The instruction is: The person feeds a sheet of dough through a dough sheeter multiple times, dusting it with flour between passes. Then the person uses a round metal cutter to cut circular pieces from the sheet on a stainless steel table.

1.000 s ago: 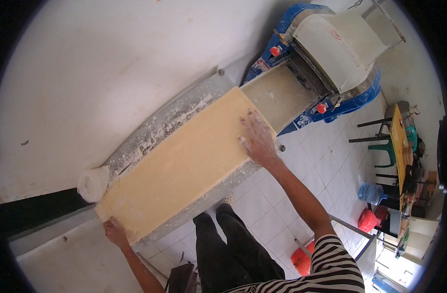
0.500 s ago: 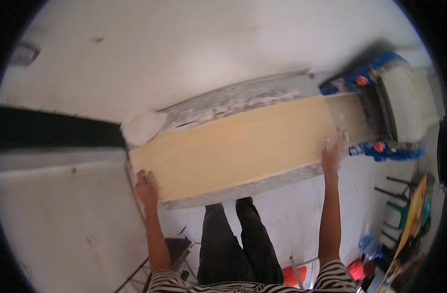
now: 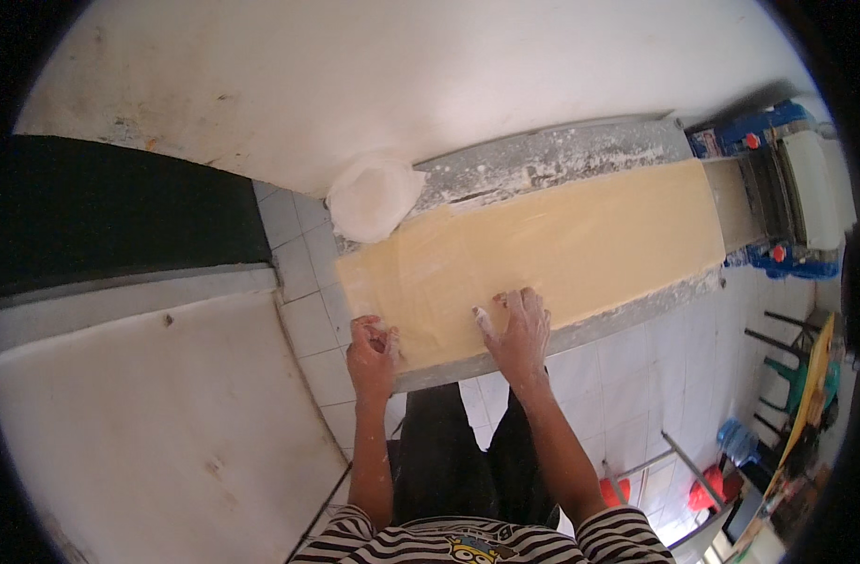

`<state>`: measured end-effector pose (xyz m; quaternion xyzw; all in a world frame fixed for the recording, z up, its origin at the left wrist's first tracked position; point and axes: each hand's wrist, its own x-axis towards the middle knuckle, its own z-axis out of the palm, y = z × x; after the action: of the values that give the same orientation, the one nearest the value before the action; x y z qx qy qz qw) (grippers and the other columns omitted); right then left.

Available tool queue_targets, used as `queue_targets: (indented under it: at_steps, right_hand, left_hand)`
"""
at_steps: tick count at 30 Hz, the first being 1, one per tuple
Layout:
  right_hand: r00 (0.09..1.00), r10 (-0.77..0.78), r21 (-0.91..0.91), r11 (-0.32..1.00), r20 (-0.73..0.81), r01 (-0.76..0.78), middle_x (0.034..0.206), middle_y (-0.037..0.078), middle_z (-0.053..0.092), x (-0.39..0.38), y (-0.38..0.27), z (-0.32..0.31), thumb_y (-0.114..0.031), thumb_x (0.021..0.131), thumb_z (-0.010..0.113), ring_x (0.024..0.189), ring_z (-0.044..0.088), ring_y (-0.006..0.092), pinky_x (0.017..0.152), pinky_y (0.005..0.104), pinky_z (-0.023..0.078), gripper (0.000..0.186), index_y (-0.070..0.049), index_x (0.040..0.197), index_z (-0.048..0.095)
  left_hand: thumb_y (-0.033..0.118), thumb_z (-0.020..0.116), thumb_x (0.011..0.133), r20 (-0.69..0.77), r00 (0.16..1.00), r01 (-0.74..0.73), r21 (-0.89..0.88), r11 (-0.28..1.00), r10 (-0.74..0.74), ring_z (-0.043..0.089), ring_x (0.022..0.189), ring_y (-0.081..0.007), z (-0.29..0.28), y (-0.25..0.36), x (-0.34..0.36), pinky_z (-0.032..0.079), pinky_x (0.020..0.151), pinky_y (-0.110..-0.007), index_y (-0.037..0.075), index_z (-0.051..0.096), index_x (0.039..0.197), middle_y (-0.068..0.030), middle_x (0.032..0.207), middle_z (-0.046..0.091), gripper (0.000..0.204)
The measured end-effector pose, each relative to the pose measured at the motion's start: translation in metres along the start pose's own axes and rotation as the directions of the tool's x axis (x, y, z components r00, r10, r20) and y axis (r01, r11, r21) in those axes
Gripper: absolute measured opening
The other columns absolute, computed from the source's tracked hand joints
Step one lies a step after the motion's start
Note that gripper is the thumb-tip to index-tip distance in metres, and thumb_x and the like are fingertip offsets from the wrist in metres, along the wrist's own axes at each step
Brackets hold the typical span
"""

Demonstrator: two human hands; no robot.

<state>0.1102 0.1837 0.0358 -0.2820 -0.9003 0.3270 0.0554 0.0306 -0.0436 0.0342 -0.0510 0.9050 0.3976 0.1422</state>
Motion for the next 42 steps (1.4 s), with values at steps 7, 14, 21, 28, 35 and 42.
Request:
queue_targets:
  at_steps: [7, 14, 21, 28, 35, 42]
  right_hand:
    - [0.983, 0.158, 0.066, 0.986, -0.094, -0.152, 0.099, 0.013, 0.063, -0.005, -0.022, 0.031, -0.021, 0.088, 0.08, 0.099, 0.063, 0.0357, 0.087, 0.0484, 0.05, 0.023, -0.009, 0.104, 0.07]
    - [0.812, 0.583, 0.717, 0.582, -0.038, -0.384, 0.098, 0.01, 0.07, -0.035, -0.037, 0.04, -0.02, 0.099, 0.076, 0.087, 0.068, 0.016, 0.074, 0.0322, 0.053, 0.028, -0.002, 0.116, 0.062]
    - [0.793, 0.604, 0.822, 0.408, 0.084, -0.398, 0.117, 0.014, 0.072, -0.07, -0.067, 0.07, -0.008, 0.097, 0.076, 0.104, 0.07, 0.0181, 0.09, 0.0313, 0.056, 0.053, 0.004, 0.144, 0.053]
    - [0.77, 0.634, 0.963, 0.153, 0.077, -0.223, 0.129, 0.014, 0.07, -0.079, -0.094, 0.075, -0.002, 0.094, 0.077, 0.114, 0.067, 0.0197, 0.102, 0.0347, 0.053, 0.048, 0.008, 0.138, 0.062]
    - [0.832, 0.508, 0.921, 0.17, 0.224, -0.351, 0.125, 0.011, 0.07, -0.084, -0.111, 0.082, -0.003, 0.094, 0.078, 0.109, 0.067, 0.0156, 0.097, 0.0315, 0.053, 0.051, 0.007, 0.141, 0.062]
    - [0.799, 0.461, 0.849, 0.16, 0.387, -0.503, 0.112, 0.008, 0.072, -0.097, -0.108, 0.083, -0.008, 0.094, 0.079, 0.099, 0.066, 0.0122, 0.094, 0.0288, 0.053, 0.054, 0.006, 0.143, 0.061]
  left_hand:
    - [0.019, 0.076, 0.096, 0.013, 0.845, -0.53, 0.156, 0.833, 0.535, 0.063, 0.111, -0.0286, -0.059, 0.0, 0.07, 0.049, 0.093, -0.044, 0.006, 0.066, 0.116, -0.0112, 0.11, 0.068, 0.026]
    - [0.028, 0.067, 0.102, 0.262, 0.7, -0.713, 0.215, 0.667, 0.664, 0.057, 0.125, -0.035, -0.05, 0.016, 0.147, 0.041, 0.105, -0.053, 0.004, 0.068, 0.127, -0.0162, 0.125, 0.068, 0.035]
    - [0.033, 0.071, 0.1, 0.297, 0.751, -0.654, 0.207, 0.728, 0.59, 0.06, 0.115, -0.0354, -0.019, 0.024, 0.158, 0.042, 0.097, -0.053, 0.003, 0.074, 0.115, -0.0143, 0.116, 0.069, 0.034]
    - [0.014, 0.08, 0.087, 0.224, 0.704, -0.702, 0.075, 0.708, 0.674, 0.062, 0.095, -0.0296, -0.016, 0.031, 0.168, 0.047, 0.085, -0.046, 0.003, 0.075, 0.104, -0.0116, 0.099, 0.069, 0.02]
    - [0.008, 0.081, 0.083, 0.255, 0.674, -0.698, -0.087, 0.711, 0.693, 0.052, 0.062, -0.0167, -0.024, 0.038, 0.169, 0.044, 0.06, -0.034, 0.002, 0.076, 0.101, -0.0057, 0.074, 0.06, 0.019]
    - [0.011, 0.082, 0.085, 0.399, 0.663, -0.674, -0.049, 0.737, 0.633, 0.051, 0.062, -0.0167, -0.026, 0.047, 0.176, 0.045, 0.062, -0.034, 0.001, 0.077, 0.106, -0.0054, 0.075, 0.063, 0.024]
